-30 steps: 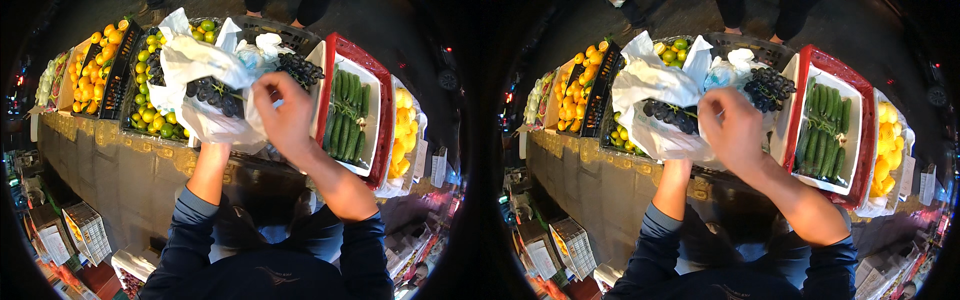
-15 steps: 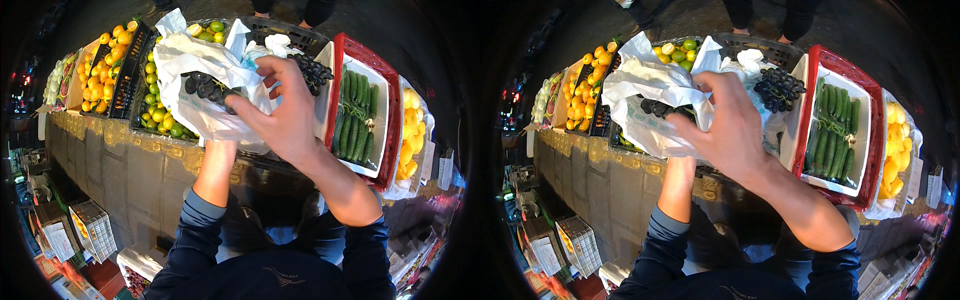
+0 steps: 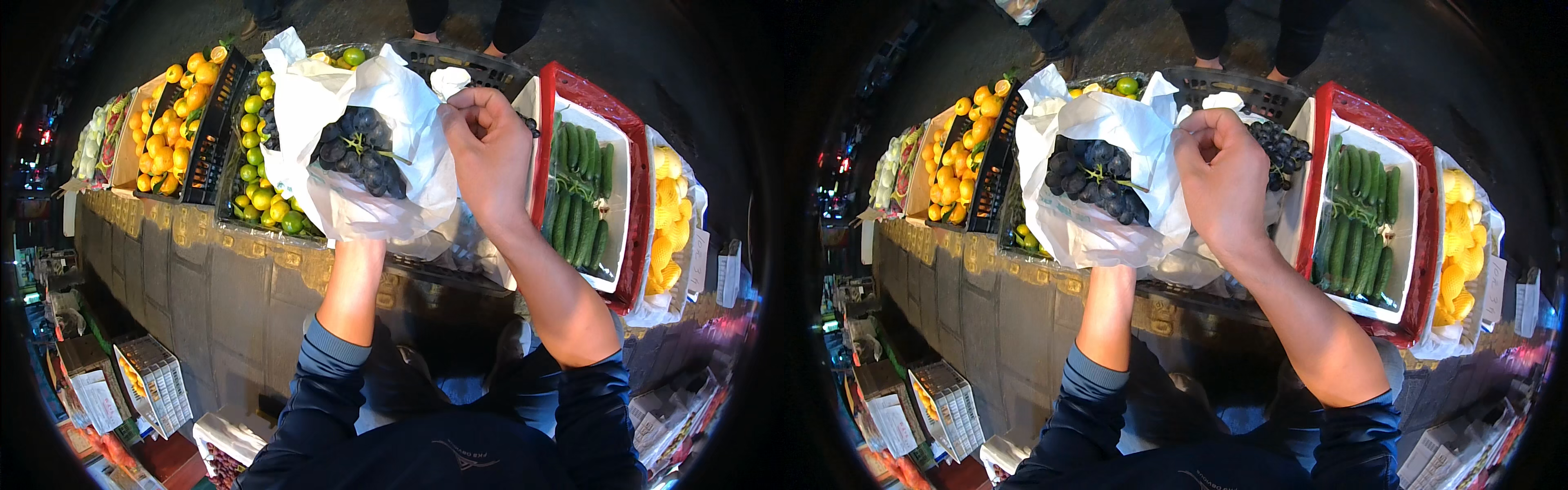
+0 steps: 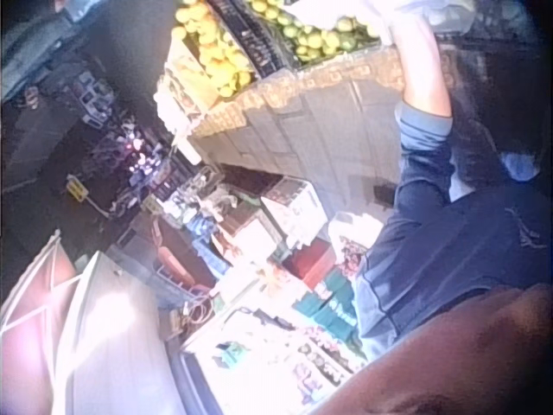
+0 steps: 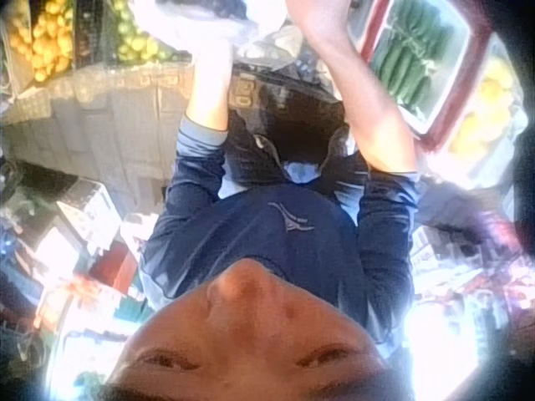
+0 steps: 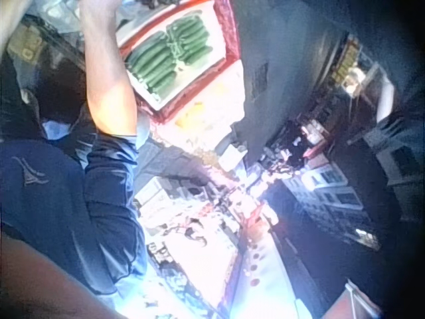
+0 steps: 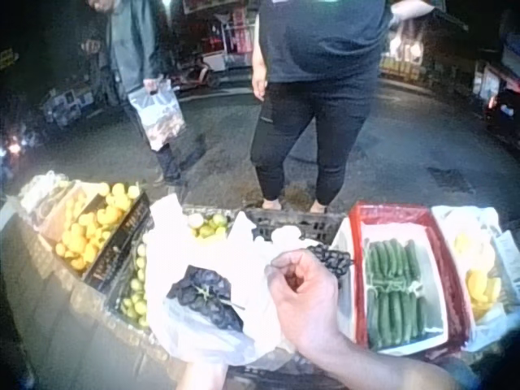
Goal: The person selects a bunch of dark grapes from a crate, removes it from a plastic bag, and trims the stem and loose grapes using scissors. The trimmed bunch is then placed into a new plastic bag on a counter.
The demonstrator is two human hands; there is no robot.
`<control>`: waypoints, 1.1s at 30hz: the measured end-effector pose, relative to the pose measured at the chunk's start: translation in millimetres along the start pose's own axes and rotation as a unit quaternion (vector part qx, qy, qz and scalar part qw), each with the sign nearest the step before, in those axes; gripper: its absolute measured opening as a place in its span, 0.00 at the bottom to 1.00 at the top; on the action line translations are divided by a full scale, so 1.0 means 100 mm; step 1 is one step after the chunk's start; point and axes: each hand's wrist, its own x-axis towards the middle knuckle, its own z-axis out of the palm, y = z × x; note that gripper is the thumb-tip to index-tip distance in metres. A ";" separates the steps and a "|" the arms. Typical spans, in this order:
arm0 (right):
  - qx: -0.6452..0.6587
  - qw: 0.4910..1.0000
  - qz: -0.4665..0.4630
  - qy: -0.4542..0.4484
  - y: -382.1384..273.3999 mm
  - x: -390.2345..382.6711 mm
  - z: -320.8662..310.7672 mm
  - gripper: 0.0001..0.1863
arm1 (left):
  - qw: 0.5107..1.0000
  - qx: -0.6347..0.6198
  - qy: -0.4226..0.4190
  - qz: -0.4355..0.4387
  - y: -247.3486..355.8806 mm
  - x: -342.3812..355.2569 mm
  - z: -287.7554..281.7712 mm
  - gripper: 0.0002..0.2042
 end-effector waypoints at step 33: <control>-0.327 0.871 0.344 0.125 2.82 -0.02 -0.33 0.33 | 0.868 -0.461 0.014 -0.182 0.40 0.11 -0.68 0.20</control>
